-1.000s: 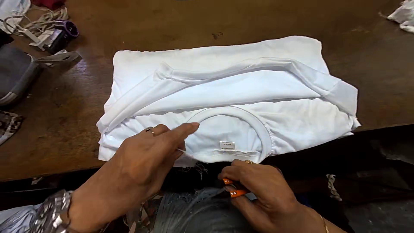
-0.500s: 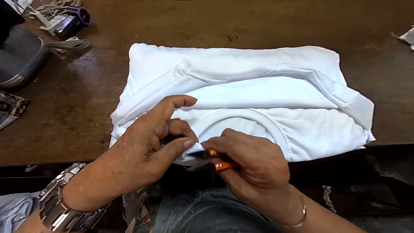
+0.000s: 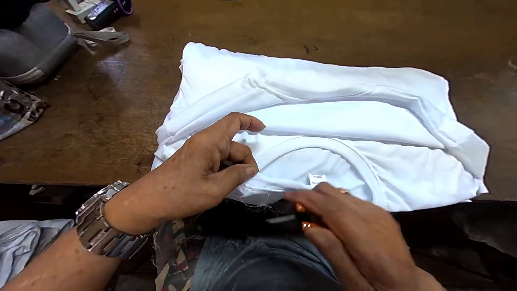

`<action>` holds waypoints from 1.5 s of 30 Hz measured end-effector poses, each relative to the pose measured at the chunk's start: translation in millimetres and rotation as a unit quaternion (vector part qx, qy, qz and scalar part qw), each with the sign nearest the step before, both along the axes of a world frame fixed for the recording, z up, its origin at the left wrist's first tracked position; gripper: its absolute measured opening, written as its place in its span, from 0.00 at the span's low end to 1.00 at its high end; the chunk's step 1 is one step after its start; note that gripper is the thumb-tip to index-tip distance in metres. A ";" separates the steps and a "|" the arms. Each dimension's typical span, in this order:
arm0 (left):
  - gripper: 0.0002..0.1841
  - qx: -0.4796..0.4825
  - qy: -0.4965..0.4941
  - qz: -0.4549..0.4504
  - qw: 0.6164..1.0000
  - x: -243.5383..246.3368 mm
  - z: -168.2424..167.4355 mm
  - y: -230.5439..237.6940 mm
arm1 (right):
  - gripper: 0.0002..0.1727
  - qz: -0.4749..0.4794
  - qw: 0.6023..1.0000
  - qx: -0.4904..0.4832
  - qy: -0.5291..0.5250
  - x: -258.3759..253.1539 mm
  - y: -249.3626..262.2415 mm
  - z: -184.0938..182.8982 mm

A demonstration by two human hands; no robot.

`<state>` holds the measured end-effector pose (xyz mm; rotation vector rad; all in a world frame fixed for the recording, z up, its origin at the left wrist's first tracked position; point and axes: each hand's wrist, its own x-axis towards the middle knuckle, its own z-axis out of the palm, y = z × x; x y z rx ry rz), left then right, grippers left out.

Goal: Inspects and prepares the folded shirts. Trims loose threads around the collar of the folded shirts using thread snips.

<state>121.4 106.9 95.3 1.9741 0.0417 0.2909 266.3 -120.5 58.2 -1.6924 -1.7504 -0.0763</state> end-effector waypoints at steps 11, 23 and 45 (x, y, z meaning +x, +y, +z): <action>0.24 -0.110 0.051 0.070 0.990 2.0 9.9 -7.9 | 0.23 -0.112 0.987 0.028 -0.108 -10.3 1.7 0.8; 0.22 -0.140 0.071 0.096 0.983 -0.4 5.5 -10.2 | 0.22 -0.143 0.981 0.026 -0.125 -17.9 8.7 4.6; 0.19 -0.140 0.098 0.140 0.975 -1.9 7.5 -22.4 | 0.20 -0.113 0.987 0.026 -0.107 -18.1 16.6 6.4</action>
